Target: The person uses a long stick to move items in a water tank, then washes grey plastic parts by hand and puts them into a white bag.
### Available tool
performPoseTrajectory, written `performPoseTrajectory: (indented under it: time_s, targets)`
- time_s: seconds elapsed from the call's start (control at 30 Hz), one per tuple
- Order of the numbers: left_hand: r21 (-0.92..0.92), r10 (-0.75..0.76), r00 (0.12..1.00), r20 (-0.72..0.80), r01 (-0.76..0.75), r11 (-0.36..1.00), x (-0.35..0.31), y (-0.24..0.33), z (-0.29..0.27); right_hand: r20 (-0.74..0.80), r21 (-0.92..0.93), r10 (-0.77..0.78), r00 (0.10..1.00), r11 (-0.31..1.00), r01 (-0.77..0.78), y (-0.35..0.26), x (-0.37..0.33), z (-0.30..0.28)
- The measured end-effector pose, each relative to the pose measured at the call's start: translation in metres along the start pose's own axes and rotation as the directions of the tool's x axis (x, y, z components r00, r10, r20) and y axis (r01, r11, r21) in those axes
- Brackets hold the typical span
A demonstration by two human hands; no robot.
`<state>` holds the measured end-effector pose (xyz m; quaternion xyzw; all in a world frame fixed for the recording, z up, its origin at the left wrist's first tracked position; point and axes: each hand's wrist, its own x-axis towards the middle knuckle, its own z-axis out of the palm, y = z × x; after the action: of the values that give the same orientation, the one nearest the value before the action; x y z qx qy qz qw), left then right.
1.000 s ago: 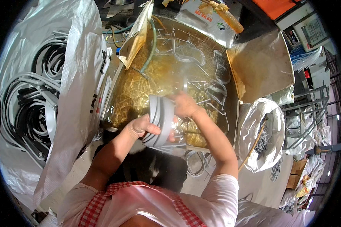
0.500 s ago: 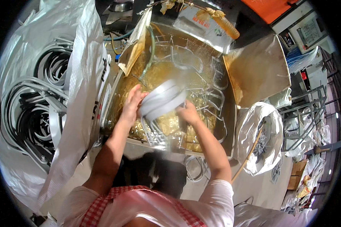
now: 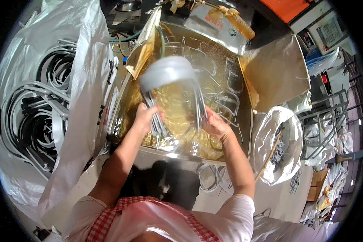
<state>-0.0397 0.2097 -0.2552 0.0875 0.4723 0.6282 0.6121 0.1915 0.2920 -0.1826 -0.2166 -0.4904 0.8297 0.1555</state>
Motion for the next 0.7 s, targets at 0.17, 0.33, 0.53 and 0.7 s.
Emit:
performPoseTrajectory:
  time_s: [0.17,0.33,0.53,0.7]
  targets:
    - [-0.175,0.126,0.991,-0.035,-0.131,0.976,-0.004,0.001,0.001,-0.004,0.09,-0.01,1.0,0.996,0.01,0.029,0.007,0.03]
    - [-0.244,0.133,0.989,-0.065,-0.145,0.959,0.001,0.003,-0.003,0.021,0.226,0.034,0.999,0.973,-0.038,0.053,0.013,0.028]
    - [-0.056,0.203,0.966,-0.159,-0.214,0.975,-0.003,0.019,-0.017,-0.138,-0.923,-0.534,0.834,-0.236,-0.304,0.079,0.011,-0.061]
    - [-0.41,-0.038,0.995,-0.096,-0.005,0.912,0.002,0.018,-0.026,-0.664,-0.722,-0.17,0.728,-0.108,-0.683,0.14,-0.014,-0.132]
